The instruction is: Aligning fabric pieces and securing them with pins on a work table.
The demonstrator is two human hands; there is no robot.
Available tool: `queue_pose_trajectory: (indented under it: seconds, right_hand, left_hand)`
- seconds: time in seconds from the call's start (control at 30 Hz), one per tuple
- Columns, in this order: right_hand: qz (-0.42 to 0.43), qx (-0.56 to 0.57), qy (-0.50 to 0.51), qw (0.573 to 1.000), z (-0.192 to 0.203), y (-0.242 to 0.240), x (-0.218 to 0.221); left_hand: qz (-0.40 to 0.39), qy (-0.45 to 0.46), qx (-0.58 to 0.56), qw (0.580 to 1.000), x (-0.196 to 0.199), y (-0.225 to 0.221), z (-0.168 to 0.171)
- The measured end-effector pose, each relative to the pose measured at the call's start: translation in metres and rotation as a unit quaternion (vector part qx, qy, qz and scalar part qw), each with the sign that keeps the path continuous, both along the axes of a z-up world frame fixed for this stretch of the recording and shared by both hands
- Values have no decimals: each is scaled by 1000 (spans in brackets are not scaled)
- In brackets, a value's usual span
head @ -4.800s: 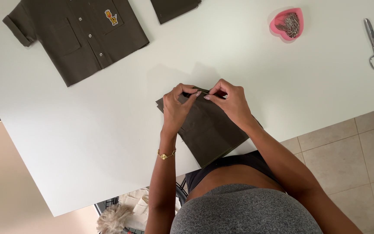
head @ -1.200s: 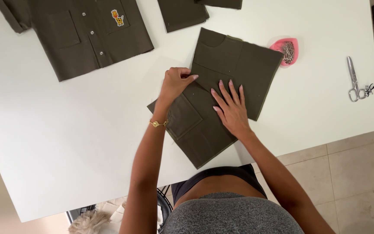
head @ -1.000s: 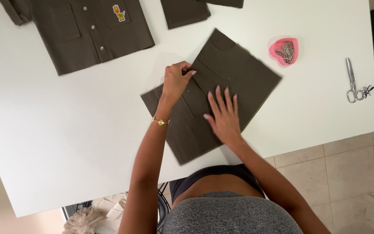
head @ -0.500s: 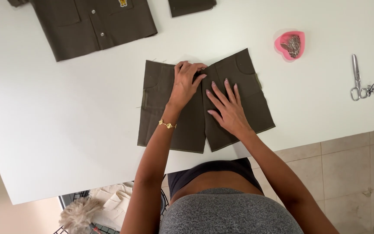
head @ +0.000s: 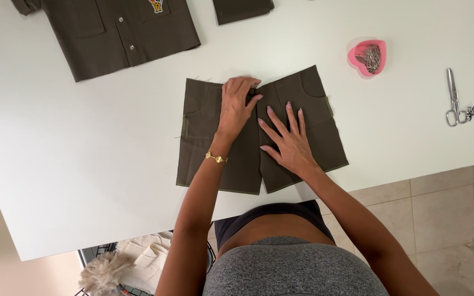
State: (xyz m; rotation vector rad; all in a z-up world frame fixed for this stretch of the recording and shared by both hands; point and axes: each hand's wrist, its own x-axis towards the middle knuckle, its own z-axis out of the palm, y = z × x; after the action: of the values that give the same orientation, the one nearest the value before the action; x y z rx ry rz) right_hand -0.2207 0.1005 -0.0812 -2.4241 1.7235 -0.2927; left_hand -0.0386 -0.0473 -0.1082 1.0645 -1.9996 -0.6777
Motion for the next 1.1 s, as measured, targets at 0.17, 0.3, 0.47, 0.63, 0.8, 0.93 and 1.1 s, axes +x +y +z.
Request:
queue_pose_trajectory:
  seconds: [0.17,0.3,0.47,0.63,0.8,0.93,1.1]
  right_hand:
    - [-7,13,-5,1000,-5,0,-2]
    - [-8,5,-9,1000,-2,0,-2]
    - [-4,-1,-30,1000,-10,2,-6]
    - [-7,-111,-25,993,-32,-35,-23]
    - [-37,-91,-3,995,-37,-79,-23]
    - [-17,-68,-5,998,-22,-55,-27]
    - [32,-83,-49,995,-20,-6,-29]
  left_hand:
    - [-27,-75,-141,987,-6,15,-24]
    - [-29,-73,-101,992,14,41,21]
    - [-13,-78,-63,995,20,48,34]
    - [-27,-112,14,993,22,53,12]
    - [-43,-159,14,986,26,56,22]
    - [-54,-183,5,982,28,57,19]
    - [-61,-246,-59,966,31,59,20]
